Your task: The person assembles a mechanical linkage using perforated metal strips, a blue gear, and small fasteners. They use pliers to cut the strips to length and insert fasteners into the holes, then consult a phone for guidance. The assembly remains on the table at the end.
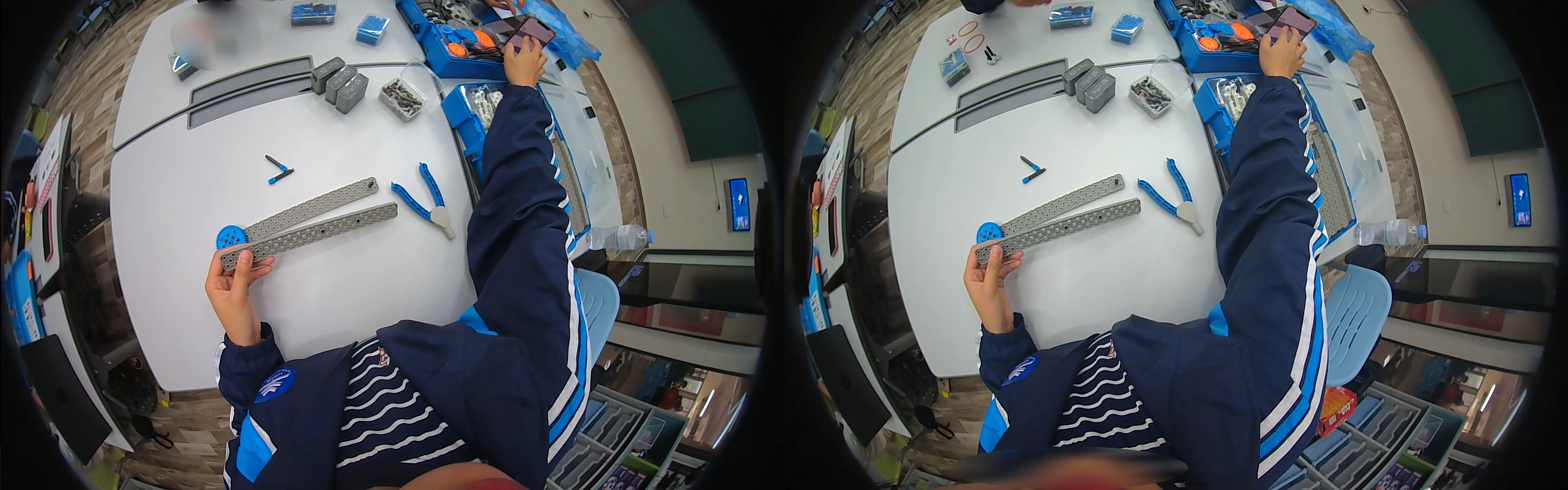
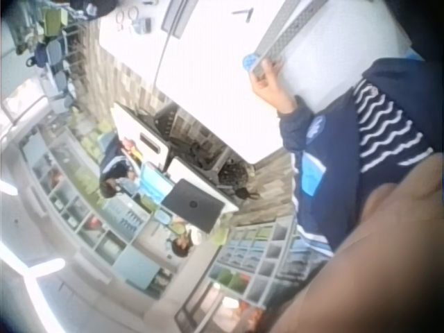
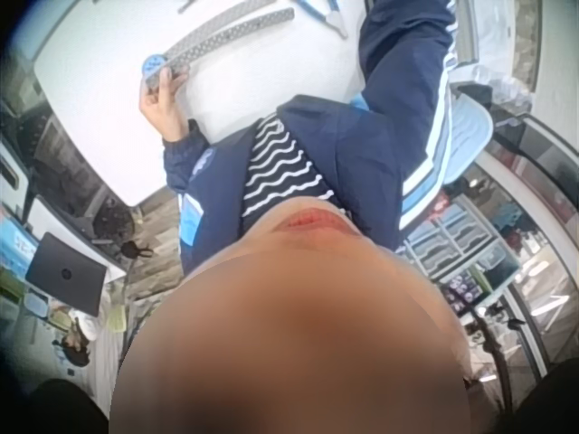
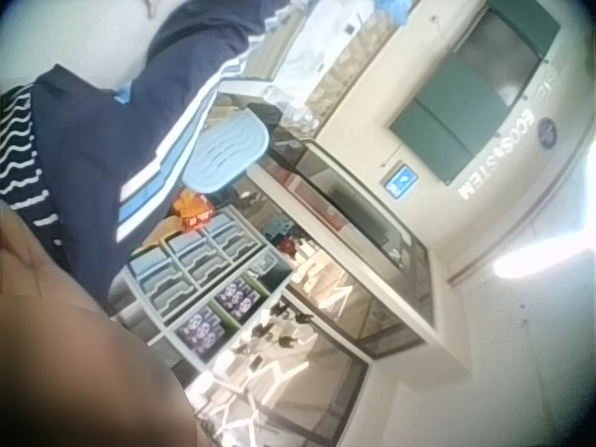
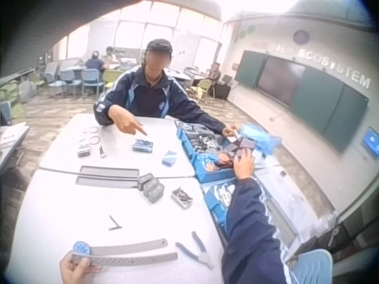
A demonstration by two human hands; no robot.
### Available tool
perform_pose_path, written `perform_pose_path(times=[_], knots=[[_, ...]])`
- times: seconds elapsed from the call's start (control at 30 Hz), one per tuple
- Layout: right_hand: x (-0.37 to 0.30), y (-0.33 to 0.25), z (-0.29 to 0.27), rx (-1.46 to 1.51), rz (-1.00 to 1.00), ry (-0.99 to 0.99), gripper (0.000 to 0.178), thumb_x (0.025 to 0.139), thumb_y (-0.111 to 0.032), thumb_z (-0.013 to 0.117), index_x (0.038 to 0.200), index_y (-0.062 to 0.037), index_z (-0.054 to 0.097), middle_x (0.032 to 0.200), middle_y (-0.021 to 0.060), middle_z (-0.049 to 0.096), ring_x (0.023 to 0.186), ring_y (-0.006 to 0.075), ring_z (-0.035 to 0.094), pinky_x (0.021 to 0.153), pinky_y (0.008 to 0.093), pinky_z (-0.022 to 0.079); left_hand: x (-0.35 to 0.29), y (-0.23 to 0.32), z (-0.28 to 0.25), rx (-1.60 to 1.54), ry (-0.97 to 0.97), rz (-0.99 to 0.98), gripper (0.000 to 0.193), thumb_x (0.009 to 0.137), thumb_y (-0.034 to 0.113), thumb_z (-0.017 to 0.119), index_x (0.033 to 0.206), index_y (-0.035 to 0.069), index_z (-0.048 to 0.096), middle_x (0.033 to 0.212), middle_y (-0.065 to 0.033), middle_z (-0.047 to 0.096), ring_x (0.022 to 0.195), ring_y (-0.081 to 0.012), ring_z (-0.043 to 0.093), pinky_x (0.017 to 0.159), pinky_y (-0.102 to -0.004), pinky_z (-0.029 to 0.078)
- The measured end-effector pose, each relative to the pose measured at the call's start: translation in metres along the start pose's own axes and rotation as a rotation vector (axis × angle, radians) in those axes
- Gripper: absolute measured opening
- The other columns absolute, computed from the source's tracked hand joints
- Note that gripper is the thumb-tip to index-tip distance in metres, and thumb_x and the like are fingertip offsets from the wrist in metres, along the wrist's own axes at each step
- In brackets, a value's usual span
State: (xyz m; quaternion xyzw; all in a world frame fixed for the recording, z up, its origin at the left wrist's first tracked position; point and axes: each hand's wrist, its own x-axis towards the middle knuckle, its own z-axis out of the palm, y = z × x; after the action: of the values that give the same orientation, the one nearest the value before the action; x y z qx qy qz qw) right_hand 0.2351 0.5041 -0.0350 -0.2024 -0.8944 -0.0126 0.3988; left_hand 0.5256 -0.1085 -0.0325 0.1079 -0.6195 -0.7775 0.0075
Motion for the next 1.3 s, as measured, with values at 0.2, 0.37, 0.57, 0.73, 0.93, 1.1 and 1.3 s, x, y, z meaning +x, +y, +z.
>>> perform_pose_path(times=[0.2, 0.37, 0.57, 0.73, 0.93, 1.1, 1.3], knots=[[-0.002, 0.005, -0.009, 0.026, 0.027, 0.077, 0.044, 0.082, -0.030, 0.059, 0.121, -0.0111, 0.071, 0.133, 0.0121, 0.051, 0.119, 0.0363, 0.044, 0.096, 0.0529, 0.042, 0.000, -0.001, 0.001, 0.007, 0.002, -0.010, 0.017, 0.096, 0.012, 0.065, 0.107, -0.001, 0.063, 0.094, -0.0108, 0.069, 0.078, -0.0246, 0.073, 0.072, -0.0311, 0.060], [-0.004, 0.003, -0.010, 0.004, 0.031, 0.066, 0.044, 0.081, -0.029, 0.059, 0.123, -0.0173, 0.071, 0.121, 0.0122, 0.052, 0.114, 0.0353, 0.045, 0.095, 0.0513, 0.043, 0.001, -0.003, 0.000, 0.014, 0.001, -0.016, 0.017, 0.096, 0.012, 0.065, 0.107, -0.001, 0.063, 0.093, -0.0099, 0.068, 0.078, -0.0249, 0.073, 0.072, -0.0310, 0.060], [-0.003, 0.005, -0.006, 0.048, 0.017, 0.083, 0.046, 0.082, -0.030, 0.059, 0.125, -0.0188, 0.070, 0.119, 0.0132, 0.051, 0.113, 0.0350, 0.045, 0.095, 0.0506, 0.042, 0.001, -0.005, 0.000, 0.018, -0.001, -0.024, 0.018, 0.096, 0.012, 0.065, 0.108, -0.001, 0.063, 0.091, -0.0089, 0.067, 0.078, -0.0253, 0.073, 0.072, -0.0311, 0.060], [-0.004, 0.007, -0.004, 0.044, 0.051, 0.087, 0.046, 0.082, -0.030, 0.059, 0.126, -0.0188, 0.069, 0.119, 0.0143, 0.050, 0.115, 0.0345, 0.044, 0.095, 0.0506, 0.042, 0.001, -0.003, 0.001, 0.024, 0.002, -0.018, 0.018, 0.096, 0.012, 0.065, 0.108, -0.001, 0.063, 0.093, -0.0092, 0.068, 0.078, -0.0252, 0.073, 0.073, -0.0314, 0.060], [-0.004, 0.010, -0.005, 0.067, 0.078, 0.058, 0.048, 0.083, -0.031, 0.059, 0.128, -0.0182, 0.068, 0.125, 0.0153, 0.050, 0.118, 0.0355, 0.044, 0.097, 0.0525, 0.041, 0.001, -0.003, 0.001, 0.036, 0.010, -0.017, 0.018, 0.096, 0.012, 0.065, 0.108, -0.001, 0.063, 0.095, -0.0100, 0.069, 0.078, -0.0250, 0.073, 0.073, -0.0313, 0.060], [-0.005, 0.008, -0.001, 0.084, 0.046, 0.016, 0.050, 0.085, -0.038, 0.059, 0.130, -0.0166, 0.066, 0.140, 0.0135, 0.049, 0.126, 0.0382, 0.043, 0.100, 0.0547, 0.040, 0.000, -0.003, 0.001, 0.024, 0.002, -0.006, 0.017, 0.096, 0.011, 0.064, 0.108, -0.001, 0.063, 0.095, -0.0101, 0.069, 0.078, -0.0247, 0.073, 0.073, -0.0313, 0.060], [-0.006, 0.005, 0.000, 0.082, -0.014, 0.003, 0.056, 0.086, -0.048, 0.060, 0.131, -0.0139, 0.065, 0.143, 0.0104, 0.050, 0.128, 0.0379, 0.043, 0.101, 0.0556, 0.039, 0.000, -0.002, 0.001, 0.020, 0.007, -0.009, 0.017, 0.096, 0.011, 0.064, 0.107, -0.002, 0.063, 0.095, -0.0100, 0.069, 0.078, -0.0247, 0.073, 0.072, -0.0314, 0.060]])
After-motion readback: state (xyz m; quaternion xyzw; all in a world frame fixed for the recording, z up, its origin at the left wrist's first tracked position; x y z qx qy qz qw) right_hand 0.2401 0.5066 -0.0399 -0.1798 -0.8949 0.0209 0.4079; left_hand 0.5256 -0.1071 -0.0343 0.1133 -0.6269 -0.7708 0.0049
